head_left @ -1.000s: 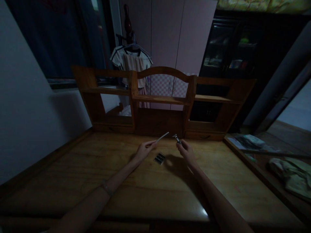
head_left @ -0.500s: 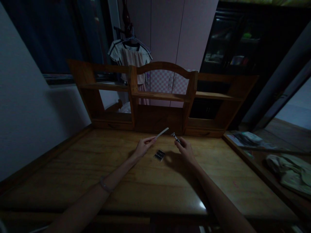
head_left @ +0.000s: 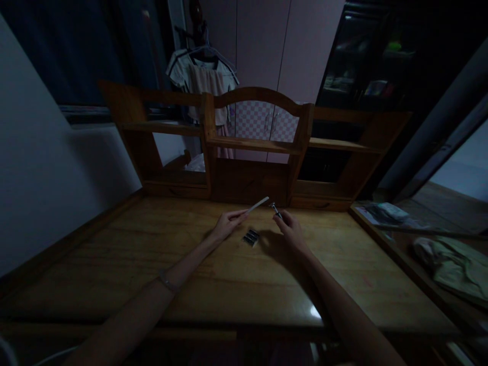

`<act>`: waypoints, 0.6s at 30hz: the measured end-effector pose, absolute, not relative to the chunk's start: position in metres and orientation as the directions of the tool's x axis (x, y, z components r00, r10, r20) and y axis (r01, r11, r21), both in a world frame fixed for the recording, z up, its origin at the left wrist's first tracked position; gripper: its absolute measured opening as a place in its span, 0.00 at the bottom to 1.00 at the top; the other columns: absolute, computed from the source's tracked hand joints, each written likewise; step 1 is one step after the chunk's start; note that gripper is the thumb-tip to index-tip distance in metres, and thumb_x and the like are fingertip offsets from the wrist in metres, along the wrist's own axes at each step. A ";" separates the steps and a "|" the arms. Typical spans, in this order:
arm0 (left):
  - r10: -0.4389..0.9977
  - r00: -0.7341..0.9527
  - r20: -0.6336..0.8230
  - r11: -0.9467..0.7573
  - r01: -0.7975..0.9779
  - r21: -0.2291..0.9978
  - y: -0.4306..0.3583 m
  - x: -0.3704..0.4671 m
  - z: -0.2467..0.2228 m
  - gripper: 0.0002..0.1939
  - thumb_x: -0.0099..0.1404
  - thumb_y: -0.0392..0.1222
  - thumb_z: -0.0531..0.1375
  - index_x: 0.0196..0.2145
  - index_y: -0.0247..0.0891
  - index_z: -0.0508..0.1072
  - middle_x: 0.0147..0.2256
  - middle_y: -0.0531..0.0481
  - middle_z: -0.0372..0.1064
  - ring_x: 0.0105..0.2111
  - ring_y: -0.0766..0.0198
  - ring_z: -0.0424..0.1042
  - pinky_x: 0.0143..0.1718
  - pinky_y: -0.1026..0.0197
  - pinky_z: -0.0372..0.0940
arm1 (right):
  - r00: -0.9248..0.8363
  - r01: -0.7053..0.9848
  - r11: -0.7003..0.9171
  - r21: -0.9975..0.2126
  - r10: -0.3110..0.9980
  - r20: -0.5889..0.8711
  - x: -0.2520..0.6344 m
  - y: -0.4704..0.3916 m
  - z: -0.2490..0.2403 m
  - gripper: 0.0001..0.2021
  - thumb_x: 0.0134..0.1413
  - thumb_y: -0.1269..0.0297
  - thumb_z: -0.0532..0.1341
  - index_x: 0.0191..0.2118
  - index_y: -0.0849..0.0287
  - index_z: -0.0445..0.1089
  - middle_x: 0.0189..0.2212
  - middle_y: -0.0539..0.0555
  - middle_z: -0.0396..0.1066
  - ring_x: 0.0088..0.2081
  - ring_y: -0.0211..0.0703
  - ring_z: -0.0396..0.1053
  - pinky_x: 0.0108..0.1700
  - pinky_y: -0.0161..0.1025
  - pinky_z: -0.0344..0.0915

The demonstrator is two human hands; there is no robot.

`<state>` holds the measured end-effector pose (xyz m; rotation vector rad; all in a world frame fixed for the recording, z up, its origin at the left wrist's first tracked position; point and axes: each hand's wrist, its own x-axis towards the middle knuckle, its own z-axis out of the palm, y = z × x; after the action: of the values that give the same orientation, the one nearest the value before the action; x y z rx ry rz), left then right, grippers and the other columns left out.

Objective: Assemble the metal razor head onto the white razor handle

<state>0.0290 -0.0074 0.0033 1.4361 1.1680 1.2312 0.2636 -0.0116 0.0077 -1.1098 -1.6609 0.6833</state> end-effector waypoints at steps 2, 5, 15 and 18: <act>0.980 0.109 0.169 -0.182 0.128 0.975 -0.007 0.030 0.002 0.26 0.54 0.53 0.63 0.45 0.32 0.76 0.20 0.50 0.69 0.21 0.68 0.63 0.21 0.67 0.54 | -0.110 0.337 0.426 -0.839 0.903 0.414 0.263 -0.013 0.008 0.14 0.55 0.50 0.55 0.28 0.56 0.63 0.23 0.48 0.59 0.26 0.38 0.56 0.26 0.33 0.53; 0.979 0.092 0.181 -0.193 0.150 0.970 -0.005 0.028 0.000 0.25 0.53 0.54 0.64 0.42 0.32 0.78 0.24 0.48 0.71 0.23 0.67 0.64 0.22 0.67 0.54 | -0.134 0.314 0.433 -0.845 0.901 0.412 0.260 -0.015 0.010 0.15 0.56 0.49 0.55 0.29 0.56 0.62 0.23 0.47 0.57 0.25 0.37 0.55 0.26 0.33 0.54; 0.989 0.130 0.067 -0.075 0.063 0.995 -0.001 0.026 -0.007 0.32 0.53 0.58 0.63 0.50 0.35 0.72 0.15 0.60 0.53 0.12 0.77 0.45 0.14 0.69 0.38 | -0.145 0.355 0.440 -0.825 0.898 0.416 0.259 -0.018 0.013 0.16 0.56 0.47 0.54 0.32 0.56 0.65 0.25 0.49 0.61 0.28 0.39 0.59 0.29 0.33 0.56; 0.992 0.117 0.055 -0.065 0.082 0.995 -0.002 0.026 -0.008 0.32 0.53 0.58 0.62 0.51 0.34 0.72 0.16 0.59 0.54 0.12 0.77 0.45 0.14 0.69 0.38 | -0.161 0.349 0.445 -0.824 0.895 0.416 0.259 -0.020 0.015 0.17 0.57 0.47 0.52 0.34 0.55 0.66 0.25 0.49 0.62 0.28 0.39 0.59 0.28 0.33 0.56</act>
<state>0.0260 -0.0017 -0.0077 1.3682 1.1565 1.1255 0.2589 -0.0199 0.0145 -1.0785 -1.7255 0.7038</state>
